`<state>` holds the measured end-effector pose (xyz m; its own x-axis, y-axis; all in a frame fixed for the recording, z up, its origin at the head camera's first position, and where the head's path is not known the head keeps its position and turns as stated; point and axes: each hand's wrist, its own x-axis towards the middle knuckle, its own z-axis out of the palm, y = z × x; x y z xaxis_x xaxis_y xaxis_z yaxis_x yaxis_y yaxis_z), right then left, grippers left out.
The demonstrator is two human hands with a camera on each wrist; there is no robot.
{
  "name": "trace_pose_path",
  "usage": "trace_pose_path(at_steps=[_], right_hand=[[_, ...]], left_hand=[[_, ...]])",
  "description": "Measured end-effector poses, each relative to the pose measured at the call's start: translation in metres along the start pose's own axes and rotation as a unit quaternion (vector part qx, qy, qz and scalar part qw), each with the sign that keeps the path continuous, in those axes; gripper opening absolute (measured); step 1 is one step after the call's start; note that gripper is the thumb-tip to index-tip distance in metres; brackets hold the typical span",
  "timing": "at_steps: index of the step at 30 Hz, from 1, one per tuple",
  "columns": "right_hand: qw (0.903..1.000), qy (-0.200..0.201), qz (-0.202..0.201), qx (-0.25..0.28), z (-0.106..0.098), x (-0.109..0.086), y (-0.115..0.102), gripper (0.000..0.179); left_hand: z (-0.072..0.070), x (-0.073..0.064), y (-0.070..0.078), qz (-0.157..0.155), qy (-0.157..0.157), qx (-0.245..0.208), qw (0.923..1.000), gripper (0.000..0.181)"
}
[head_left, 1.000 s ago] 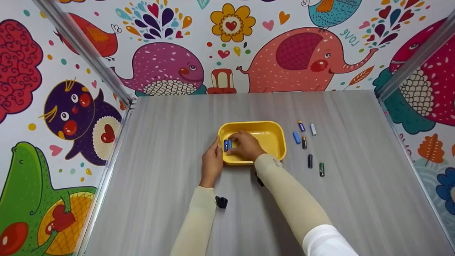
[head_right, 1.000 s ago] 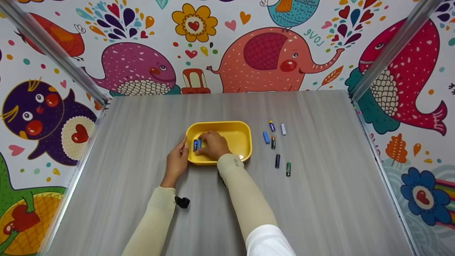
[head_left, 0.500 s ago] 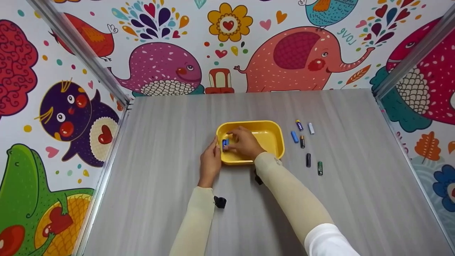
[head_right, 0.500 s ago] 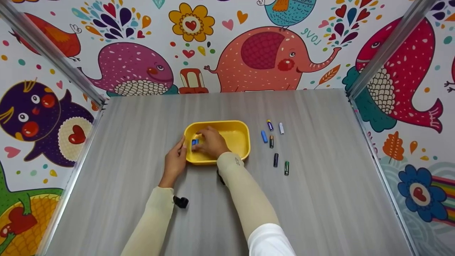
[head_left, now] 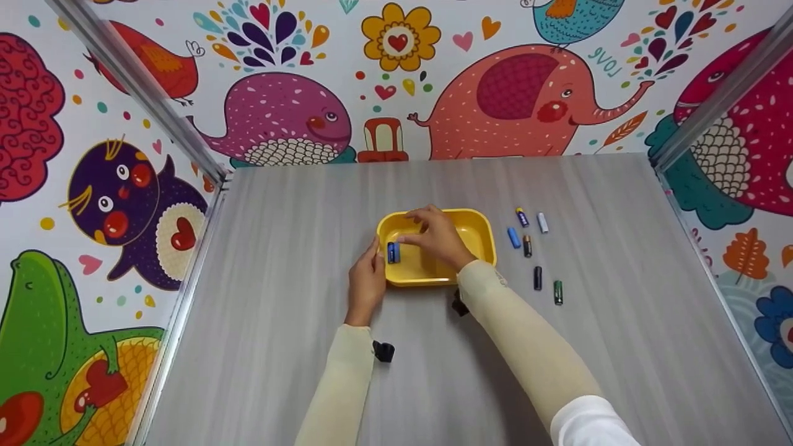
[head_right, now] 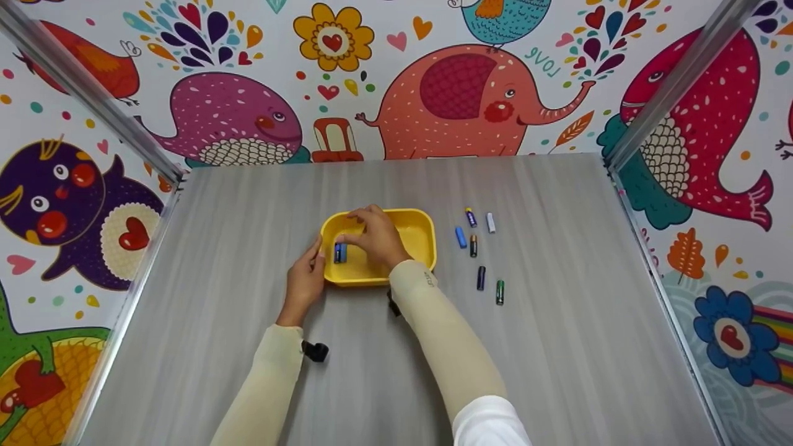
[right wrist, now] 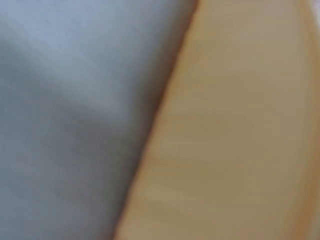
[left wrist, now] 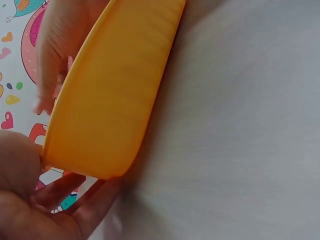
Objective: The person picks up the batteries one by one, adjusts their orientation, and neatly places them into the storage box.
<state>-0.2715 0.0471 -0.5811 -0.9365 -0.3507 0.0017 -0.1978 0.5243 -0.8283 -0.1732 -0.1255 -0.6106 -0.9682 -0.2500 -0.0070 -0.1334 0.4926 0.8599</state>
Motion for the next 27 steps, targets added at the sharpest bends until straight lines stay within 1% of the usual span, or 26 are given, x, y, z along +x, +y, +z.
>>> trace_pose_path(at_steps=[5, 8, 13, 17, 27], right_hand=[[0.9996, 0.017, -0.023, 0.005, -0.024, -0.005, -0.011, 0.056], [0.9993, 0.024, -0.028, -0.011, -0.04, -0.009, -0.016, 0.059], [0.9982, 0.039, -0.036, -0.027, -0.065, -0.015, -0.021, 0.054], [0.9971, 0.052, -0.043, -0.036, -0.083, -0.02, -0.021, 0.054], [0.9928, 0.078, -0.061, -0.068, -0.129, -0.041, -0.01, 0.058]], left_hand=[[0.001, -0.001, 0.001, -0.013, -0.006, -0.009, 0.9999, 0.047], [0.001, -0.001, 0.001, -0.011, -0.004, -0.014, 0.9998, 0.047], [0.0, -0.001, 0.001, -0.005, 0.002, -0.013, 0.9999, 0.047], [0.0, -0.001, 0.0, 0.002, 0.007, -0.008, 0.9999, 0.046], [0.0, -0.002, 0.002, -0.012, 0.0, -0.013, 0.9998, 0.046]])
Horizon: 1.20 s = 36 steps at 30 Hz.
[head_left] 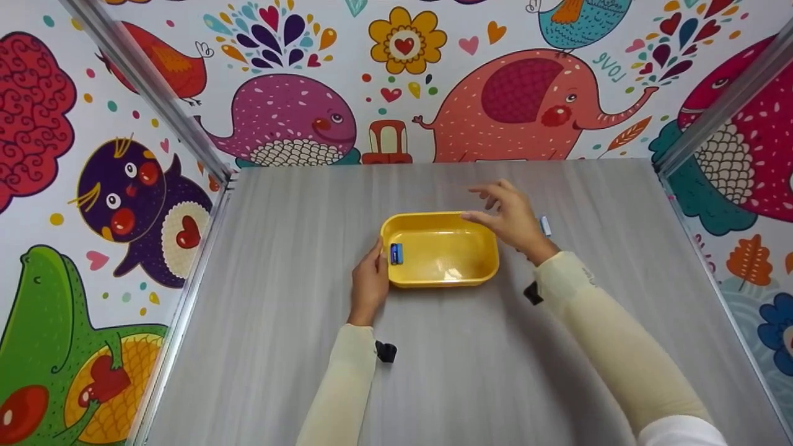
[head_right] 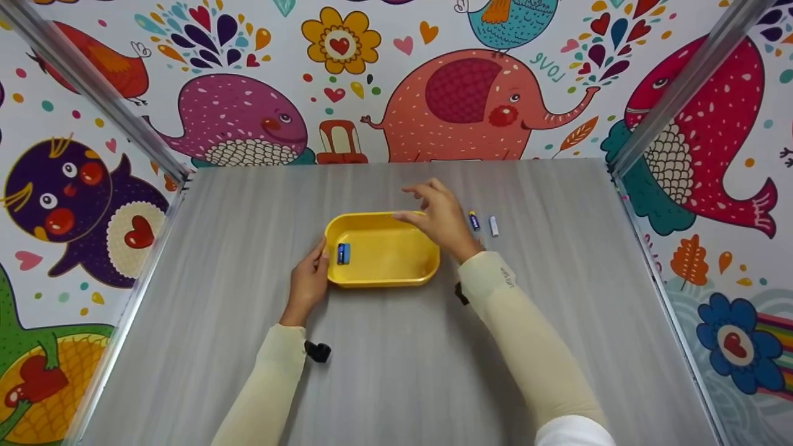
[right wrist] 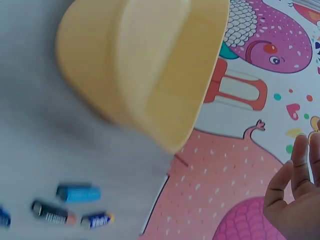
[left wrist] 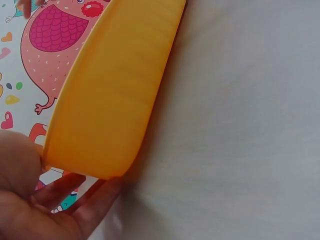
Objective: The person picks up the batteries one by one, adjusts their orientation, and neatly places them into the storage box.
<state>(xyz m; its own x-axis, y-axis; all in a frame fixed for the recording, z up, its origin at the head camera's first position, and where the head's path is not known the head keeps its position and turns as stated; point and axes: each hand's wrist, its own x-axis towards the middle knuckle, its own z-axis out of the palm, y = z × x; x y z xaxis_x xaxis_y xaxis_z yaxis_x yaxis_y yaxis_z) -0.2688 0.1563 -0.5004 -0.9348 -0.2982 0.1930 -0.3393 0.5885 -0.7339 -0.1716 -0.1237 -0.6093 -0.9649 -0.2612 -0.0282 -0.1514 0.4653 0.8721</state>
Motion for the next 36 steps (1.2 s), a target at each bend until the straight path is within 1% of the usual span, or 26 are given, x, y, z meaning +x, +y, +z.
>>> trace_pose_path(at_steps=[6, 10, 14, 19, 25, 31, 36], right_hand=[[0.9994, 0.018, 0.013, -0.025, -0.022, -0.014, 0.013, 0.058], [0.9988, 0.03, 0.009, -0.037, -0.033, -0.023, 0.027, 0.057], [0.9983, 0.032, 0.023, -0.043, -0.04, -0.031, 0.043, 0.057], [0.9979, 0.028, 0.036, -0.046, -0.045, -0.041, 0.062, 0.06], [0.9968, 0.019, 0.067, -0.039, -0.047, -0.049, 0.082, 0.06], [0.9964, 0.004, 0.073, -0.043, -0.049, -0.056, 0.099, 0.061], [0.9951, -0.006, 0.087, -0.047, -0.049, -0.061, 0.111, 0.061]], left_hand=[[0.0, -0.001, 0.002, -0.006, -0.001, -0.004, 1.0, 0.047], [0.001, -0.001, 0.002, 0.007, 0.006, -0.009, 0.9999, 0.046], [0.001, 0.0, 0.001, 0.016, 0.01, -0.012, 0.9998, 0.046], [0.001, 0.0, 0.001, 0.007, 0.007, -0.014, 0.9998, 0.046], [0.001, -0.001, 0.002, 0.002, 0.006, -0.017, 0.9998, 0.046], [0.0, -0.001, 0.002, 0.005, 0.005, -0.015, 0.9999, 0.046], [0.0, 0.0, 0.002, 0.001, 0.004, -0.015, 0.9999, 0.046]])
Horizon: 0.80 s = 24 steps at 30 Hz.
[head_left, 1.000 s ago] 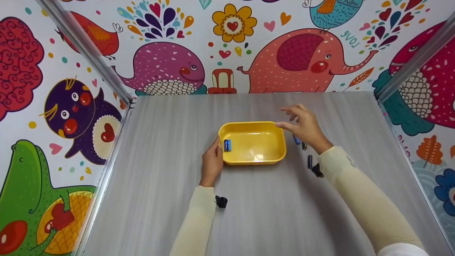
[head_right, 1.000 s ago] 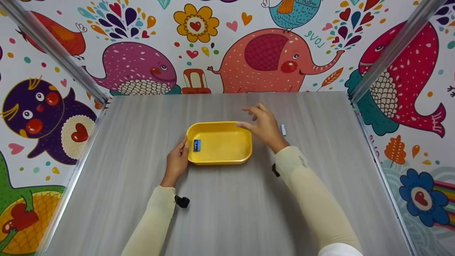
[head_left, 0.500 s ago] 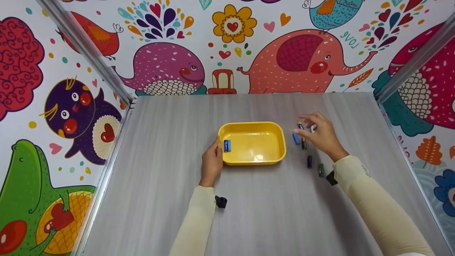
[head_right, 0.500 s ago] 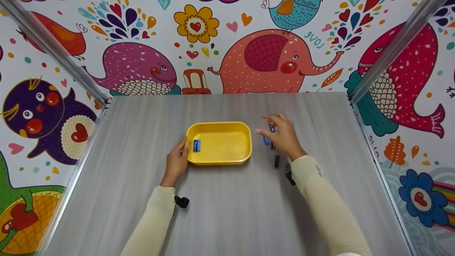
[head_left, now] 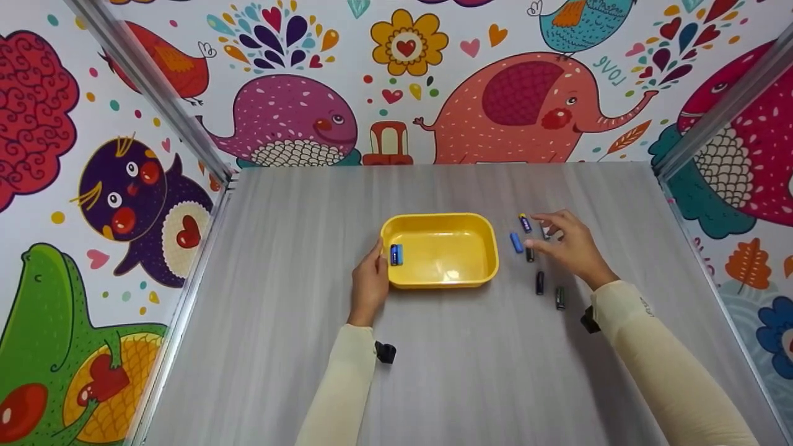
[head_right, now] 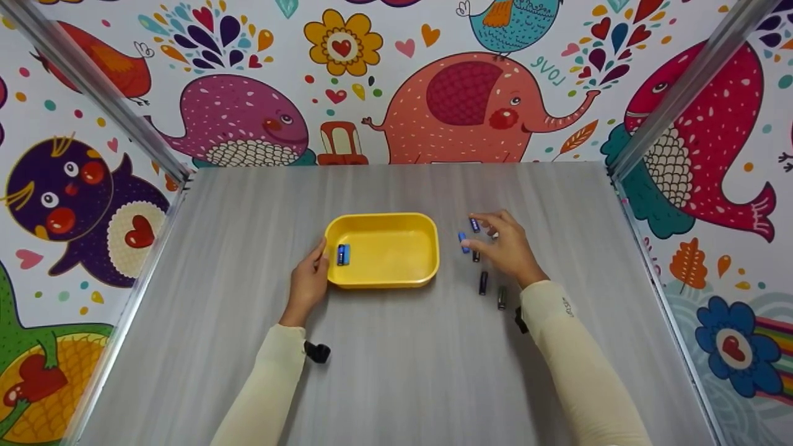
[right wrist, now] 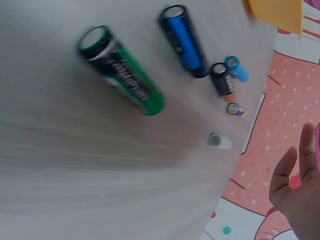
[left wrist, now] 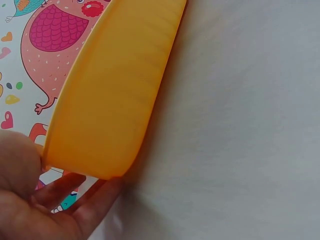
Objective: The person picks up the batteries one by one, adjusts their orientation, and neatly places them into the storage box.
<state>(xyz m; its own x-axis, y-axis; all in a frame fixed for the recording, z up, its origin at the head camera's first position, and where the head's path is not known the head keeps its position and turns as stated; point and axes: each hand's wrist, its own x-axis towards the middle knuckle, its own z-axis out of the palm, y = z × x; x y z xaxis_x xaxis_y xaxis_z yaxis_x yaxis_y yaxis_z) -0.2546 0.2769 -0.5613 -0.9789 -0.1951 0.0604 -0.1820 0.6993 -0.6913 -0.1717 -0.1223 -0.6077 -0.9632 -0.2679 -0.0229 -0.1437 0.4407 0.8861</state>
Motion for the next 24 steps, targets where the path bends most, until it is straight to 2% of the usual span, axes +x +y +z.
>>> trace_pose_path(at_steps=[9, 16, 24], right_hand=[[0.9992, -0.019, 0.036, -0.007, 0.006, -0.002, 0.02, 0.066], [0.9986, -0.03, 0.044, -0.002, 0.009, -0.005, 0.031, 0.066], [0.9978, -0.041, 0.051, 0.004, 0.014, -0.006, 0.04, 0.067]], left_hand=[[0.0, 0.0, 0.001, 0.0, 0.0, 0.017, 0.9999, 0.047], [0.0, 0.0, 0.0, -0.009, -0.006, 0.015, 0.9998, 0.047], [0.0, -0.001, 0.0, 0.01, 0.005, 0.014, 0.9998, 0.046]])
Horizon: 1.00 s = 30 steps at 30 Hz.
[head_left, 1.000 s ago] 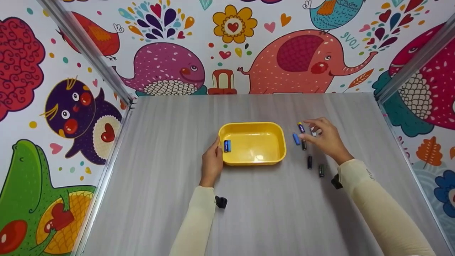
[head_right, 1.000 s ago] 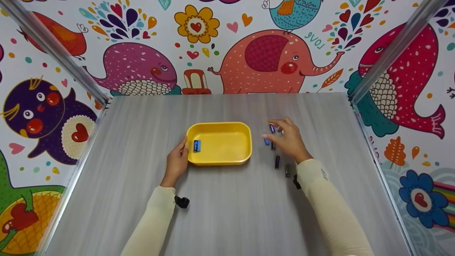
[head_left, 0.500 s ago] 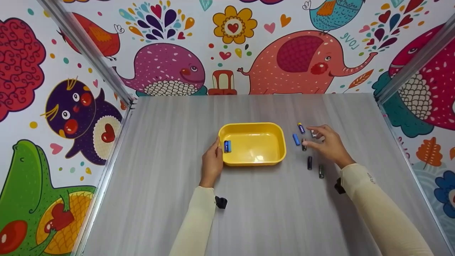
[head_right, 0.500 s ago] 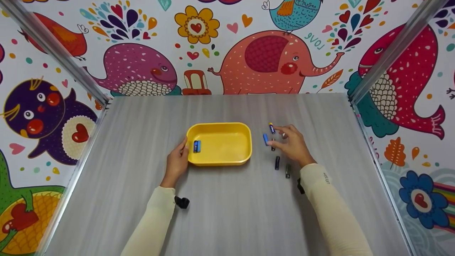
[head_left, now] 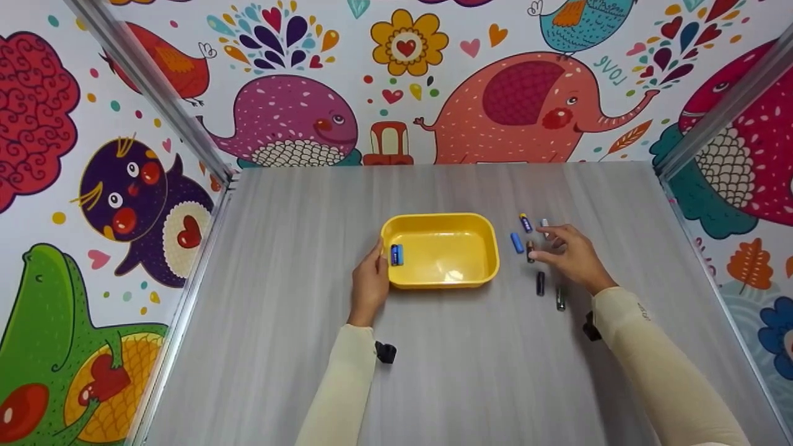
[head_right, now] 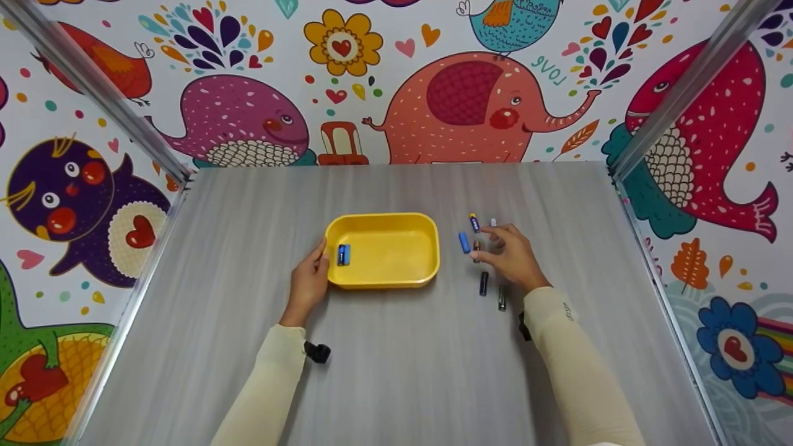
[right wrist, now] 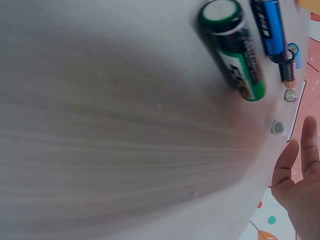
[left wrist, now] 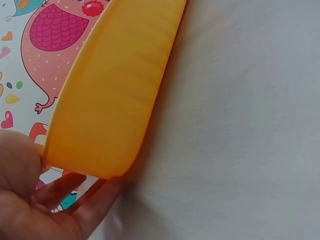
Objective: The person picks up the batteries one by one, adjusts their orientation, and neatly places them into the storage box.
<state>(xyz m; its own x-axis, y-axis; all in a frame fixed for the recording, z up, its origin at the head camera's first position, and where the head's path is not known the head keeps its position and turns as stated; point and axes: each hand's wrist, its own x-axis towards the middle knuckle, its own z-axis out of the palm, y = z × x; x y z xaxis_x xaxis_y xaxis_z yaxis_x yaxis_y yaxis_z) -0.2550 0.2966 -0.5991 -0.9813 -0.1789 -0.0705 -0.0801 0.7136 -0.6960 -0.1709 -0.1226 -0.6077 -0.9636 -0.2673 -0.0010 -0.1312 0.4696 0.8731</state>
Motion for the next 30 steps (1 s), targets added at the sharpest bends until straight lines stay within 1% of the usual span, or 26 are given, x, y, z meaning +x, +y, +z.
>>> trace_pose_path(at_steps=[2, 6, 8, 13, 17, 25, 30], right_hand=[[1.0, -0.001, -0.003, -0.001, 0.001, 0.0, 0.002, 0.067], [0.9998, -0.003, -0.015, -0.008, 0.004, 0.002, 0.008, 0.066], [0.9997, -0.007, -0.02, -0.01, 0.005, 0.003, 0.01, 0.067], [0.9996, -0.022, -0.017, -0.007, 0.007, 0.006, 0.013, 0.068], [0.9995, -0.026, -0.017, -0.011, 0.008, 0.006, 0.015, 0.067], [0.9991, -0.037, -0.015, -0.012, 0.01, 0.008, 0.017, 0.067], [0.9986, -0.042, -0.024, -0.023, 0.011, 0.009, 0.017, 0.066]], left_hand=[[0.0, 0.0, 0.0, 0.002, 0.002, -0.002, 1.0, 0.046], [0.0, 0.0, 0.0, -0.004, 0.0, 0.0, 1.0, 0.046], [0.0, 0.001, 0.0, 0.0, -0.001, -0.001, 1.0, 0.046], [0.0, 0.001, -0.001, 0.011, -0.002, -0.007, 0.9999, 0.046], [-0.001, 0.0, 0.0, 0.009, -0.006, -0.008, 0.9999, 0.046], [-0.001, 0.001, 0.001, 0.011, -0.002, -0.005, 0.9999, 0.046], [-0.001, 0.0, 0.001, 0.007, -0.003, -0.005, 1.0, 0.045]])
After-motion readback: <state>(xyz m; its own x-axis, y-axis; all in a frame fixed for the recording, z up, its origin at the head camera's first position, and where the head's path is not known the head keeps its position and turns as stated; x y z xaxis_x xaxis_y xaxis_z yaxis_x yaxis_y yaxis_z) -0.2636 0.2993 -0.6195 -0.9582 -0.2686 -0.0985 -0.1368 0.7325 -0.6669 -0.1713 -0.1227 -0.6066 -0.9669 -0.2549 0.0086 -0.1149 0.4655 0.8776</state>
